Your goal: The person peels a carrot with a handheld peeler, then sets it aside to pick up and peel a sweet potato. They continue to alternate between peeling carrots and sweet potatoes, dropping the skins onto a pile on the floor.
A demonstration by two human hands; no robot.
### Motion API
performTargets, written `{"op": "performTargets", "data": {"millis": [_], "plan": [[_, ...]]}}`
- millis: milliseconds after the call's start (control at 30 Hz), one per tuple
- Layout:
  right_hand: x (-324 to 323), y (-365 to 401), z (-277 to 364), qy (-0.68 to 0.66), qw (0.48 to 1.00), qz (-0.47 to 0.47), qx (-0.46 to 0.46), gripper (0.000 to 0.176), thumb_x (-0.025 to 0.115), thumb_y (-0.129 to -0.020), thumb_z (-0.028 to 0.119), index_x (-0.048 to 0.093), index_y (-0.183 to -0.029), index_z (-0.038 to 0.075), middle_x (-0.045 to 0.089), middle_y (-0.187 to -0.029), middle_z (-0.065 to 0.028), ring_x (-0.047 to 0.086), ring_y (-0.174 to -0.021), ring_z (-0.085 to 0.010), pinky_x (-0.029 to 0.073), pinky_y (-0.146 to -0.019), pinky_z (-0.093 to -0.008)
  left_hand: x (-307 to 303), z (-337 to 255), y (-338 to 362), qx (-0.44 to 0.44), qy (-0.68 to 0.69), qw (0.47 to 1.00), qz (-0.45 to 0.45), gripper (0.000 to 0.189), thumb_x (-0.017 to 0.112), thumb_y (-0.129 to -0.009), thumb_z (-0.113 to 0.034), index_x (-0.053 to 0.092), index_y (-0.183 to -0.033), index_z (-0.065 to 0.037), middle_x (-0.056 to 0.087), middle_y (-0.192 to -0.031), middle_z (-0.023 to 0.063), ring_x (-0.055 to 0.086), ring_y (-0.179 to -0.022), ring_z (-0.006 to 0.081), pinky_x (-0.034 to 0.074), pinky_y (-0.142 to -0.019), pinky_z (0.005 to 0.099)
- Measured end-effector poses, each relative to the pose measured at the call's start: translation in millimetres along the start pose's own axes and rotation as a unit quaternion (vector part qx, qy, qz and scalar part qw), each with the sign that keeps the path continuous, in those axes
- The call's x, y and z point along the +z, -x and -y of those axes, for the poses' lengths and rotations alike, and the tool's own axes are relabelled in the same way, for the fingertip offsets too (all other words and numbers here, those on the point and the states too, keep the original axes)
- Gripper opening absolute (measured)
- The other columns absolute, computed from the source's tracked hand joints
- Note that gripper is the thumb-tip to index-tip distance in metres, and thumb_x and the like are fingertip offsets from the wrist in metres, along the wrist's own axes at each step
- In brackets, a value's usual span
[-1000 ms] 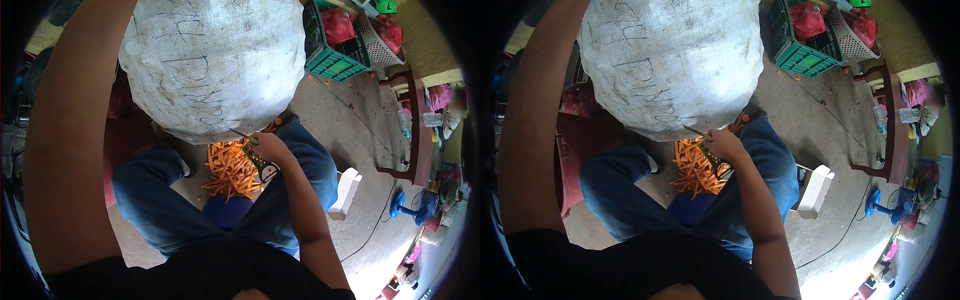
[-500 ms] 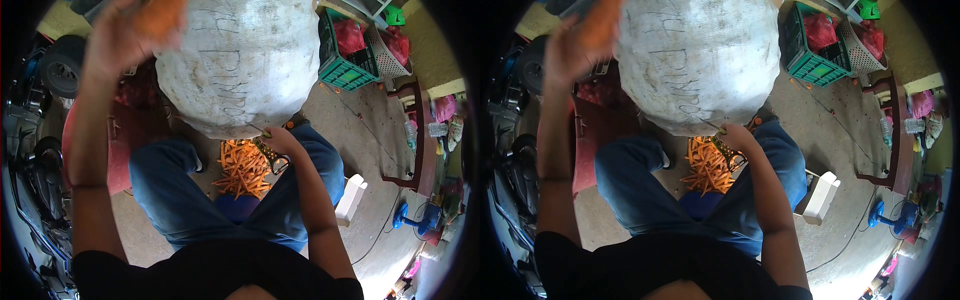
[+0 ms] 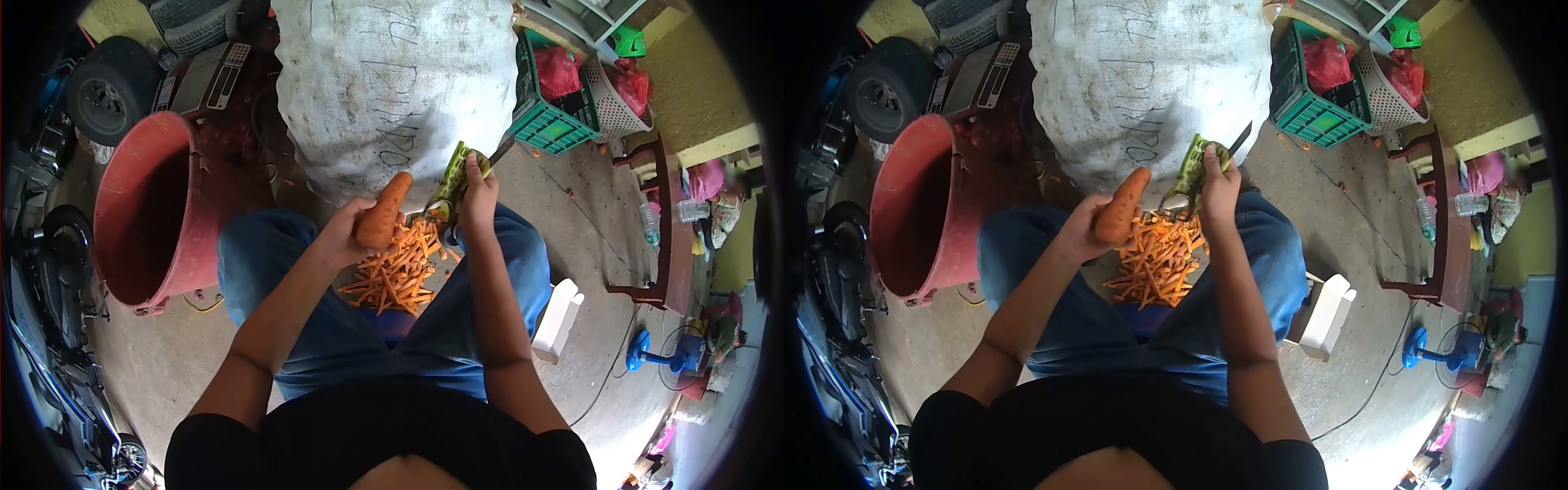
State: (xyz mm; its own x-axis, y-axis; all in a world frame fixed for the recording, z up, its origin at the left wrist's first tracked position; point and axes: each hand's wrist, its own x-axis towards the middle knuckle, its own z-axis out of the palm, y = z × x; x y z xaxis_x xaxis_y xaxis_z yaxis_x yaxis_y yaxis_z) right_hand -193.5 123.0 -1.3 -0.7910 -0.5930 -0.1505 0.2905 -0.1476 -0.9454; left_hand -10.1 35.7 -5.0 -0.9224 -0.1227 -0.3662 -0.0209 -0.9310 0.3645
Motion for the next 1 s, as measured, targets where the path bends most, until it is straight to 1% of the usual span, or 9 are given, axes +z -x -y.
{"op": "performTargets", "data": {"millis": [167,333,500,600,733,800,833,900,1000], "plan": [[33,11,-15,-0.088,0.994,-0.059,-0.011,0.024,0.049,-0.085,0.025,0.052,-0.088,0.001,0.048,-0.069,0.0012,0.041,-0.058,-0.0068,0.037,-0.053,-0.0226,-17,24,-21,0.070,-0.051,0.988,-0.127,0.037,0.039,-0.080,-0.026,0.040,-0.109,-0.003,0.051,-0.091,0.0104,0.054,-0.082,0.0215,0.044,-0.072,0.0368],[34,17,-43,0.018,0.998,-0.052,-0.039,0.023,0.046,-0.086,0.023,0.051,-0.090,0.001,0.052,-0.075,-0.0023,0.049,-0.064,-0.0094,0.041,-0.057,-0.0234,-32,23,-26,0.061,0.017,0.992,-0.109,0.032,0.041,-0.081,-0.026,0.044,-0.107,-0.006,0.053,-0.086,0.0086,0.054,-0.077,0.0207,0.047,-0.067,0.0361],[30,10,-52,-0.085,0.994,-0.062,0.010,0.022,0.047,-0.085,0.022,0.051,-0.088,0.001,0.052,-0.073,-0.0031,0.049,-0.060,-0.0102,0.042,-0.054,-0.0237,-21,20,-23,0.042,0.018,0.992,-0.115,0.041,0.043,-0.083,-0.042,0.045,-0.103,-0.007,0.051,-0.083,0.0059,0.055,-0.073,0.0196,0.047,-0.060,0.0319],[33,13,-30,-0.131,0.987,-0.094,0.027,0.020,0.046,-0.085,0.021,0.050,-0.087,0.001,0.052,-0.072,-0.0032,0.050,-0.057,-0.0103,0.042,-0.051,-0.0237,-18,17,-24,0.032,0.046,0.992,-0.113,0.037,0.042,-0.084,-0.038,0.045,-0.104,-0.007,0.051,-0.081,0.0061,0.054,-0.072,0.0195,0.047,-0.060,0.0312],[36,22,-26,-0.078,0.994,-0.079,0.024,0.020,0.047,-0.085,0.021,0.050,-0.087,0.001,0.051,-0.068,-0.0016,0.048,-0.057,-0.0086,0.040,-0.051,-0.0225,-21,19,-27,0.043,0.065,0.994,-0.083,0.035,0.038,-0.086,-0.036,0.044,-0.106,-0.007,0.051,-0.083,0.0071,0.054,-0.072,0.0194,0.047,-0.062,0.0307],[40,27,-32,-0.006,0.999,-0.039,-0.022,0.021,0.047,-0.085,0.021,0.052,-0.085,0.000,0.049,-0.066,0.0001,0.043,-0.056,-0.0061,0.037,-0.050,-0.0212,-14,19,-27,0.008,0.024,0.980,-0.196,0.034,0.030,-0.087,-0.039,0.046,-0.104,-0.014,0.049,-0.081,0.0066,0.052,-0.064,0.0200,0.044,-0.055,0.0383],[41,25,-38,0.064,0.994,-0.037,-0.075,0.023,0.047,-0.085,0.020,0.053,-0.084,-0.001,0.046,-0.063,0.0012,0.039,-0.055,-0.0047,0.034,-0.050,-0.0208,-21,21,-28,0.006,0.024,0.980,-0.198,0.034,0.030,-0.087,-0.039,0.046,-0.104,-0.014,0.049,-0.081,0.0066,0.052,-0.064,0.0200,0.044,-0.055,0.0383],[40,24,-42,0.061,0.995,-0.043,-0.063,0.023,0.047,-0.085,0.020,0.053,-0.083,-0.002,0.046,-0.062,0.0014,0.038,-0.055,-0.0048,0.034,-0.050,-0.0214,-38,25,-33,0.005,0.035,0.993,-0.111,0.034,0.027,-0.088,-0.037,0.046,-0.106,-0.016,0.048,-0.079,0.0057,0.051,-0.065,0.0196,0.044,-0.057,0.0367],[44,28,-33,0.062,0.996,-0.042,-0.049,0.023,0.047,-0.085,0.020,0.053,-0.082,-0.002,0.047,-0.061,0.0005,0.039,-0.055,-0.0055,0.035,-0.050,-0.0228,-14,21,-26,0.020,-0.001,0.992,-0.124,0.033,0.026,-0.089,-0.034,0.046,-0.107,-0.015,0.051,-0.079,0.0052,0.053,-0.068,0.0188,0.046,-0.059,0.0345]]}}
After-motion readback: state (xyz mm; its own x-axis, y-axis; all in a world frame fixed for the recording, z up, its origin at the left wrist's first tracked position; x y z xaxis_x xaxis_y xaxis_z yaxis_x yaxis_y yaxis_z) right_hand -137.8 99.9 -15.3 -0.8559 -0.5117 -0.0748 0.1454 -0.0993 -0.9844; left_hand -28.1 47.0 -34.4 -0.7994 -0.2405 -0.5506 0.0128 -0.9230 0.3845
